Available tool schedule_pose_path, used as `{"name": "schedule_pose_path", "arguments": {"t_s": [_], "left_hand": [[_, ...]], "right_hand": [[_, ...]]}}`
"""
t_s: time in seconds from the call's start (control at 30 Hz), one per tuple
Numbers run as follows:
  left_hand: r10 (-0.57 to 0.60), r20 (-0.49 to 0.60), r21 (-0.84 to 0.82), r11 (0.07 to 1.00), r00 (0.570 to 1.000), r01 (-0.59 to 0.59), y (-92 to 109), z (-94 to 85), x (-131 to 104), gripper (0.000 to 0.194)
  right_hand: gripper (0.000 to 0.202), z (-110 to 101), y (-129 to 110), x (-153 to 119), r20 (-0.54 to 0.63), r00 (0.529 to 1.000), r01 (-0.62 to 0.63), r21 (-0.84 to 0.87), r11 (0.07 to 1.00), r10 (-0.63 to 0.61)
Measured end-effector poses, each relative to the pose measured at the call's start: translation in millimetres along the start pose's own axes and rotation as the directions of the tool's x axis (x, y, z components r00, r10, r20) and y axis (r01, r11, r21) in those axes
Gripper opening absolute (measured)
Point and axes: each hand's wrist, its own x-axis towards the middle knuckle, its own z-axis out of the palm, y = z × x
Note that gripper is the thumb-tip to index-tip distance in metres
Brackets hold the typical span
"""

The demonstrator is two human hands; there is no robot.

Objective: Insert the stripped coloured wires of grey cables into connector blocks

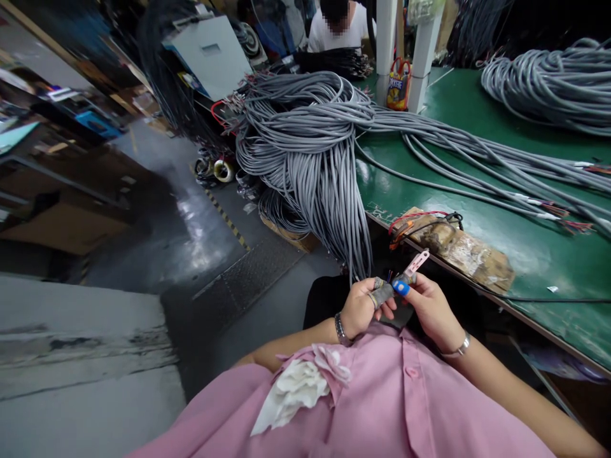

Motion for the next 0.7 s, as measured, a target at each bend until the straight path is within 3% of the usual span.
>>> {"name": "schedule_pose_path", "arguments": {"t_s": [0.23, 0.53, 0.7], "left_hand": [[0.005, -0.034, -0.018, 1.0, 0.999, -0.005, 0, -3.1, 1, 0.032], [-0.028, 0.036, 0.137, 0.99, 0.999, 0.023, 8, -2.6, -5, 0.029], [-0.02, 0.068, 0.161, 0.987, 0.997, 0.009, 8, -3.1, -8, 0.028]], "right_hand": [[0.02, 2, -5, 1, 0.06, 0.998, -0.006, 0.029, 1.0, 0.004], [0.025, 1, -10, 7, 0.071, 0.997, -0.018, 0.002, 1.0, 0.018], [0.017, -3, -10, 8, 0.118, 0.992, -0.045, -0.034, 0.998, 0.049]]}}
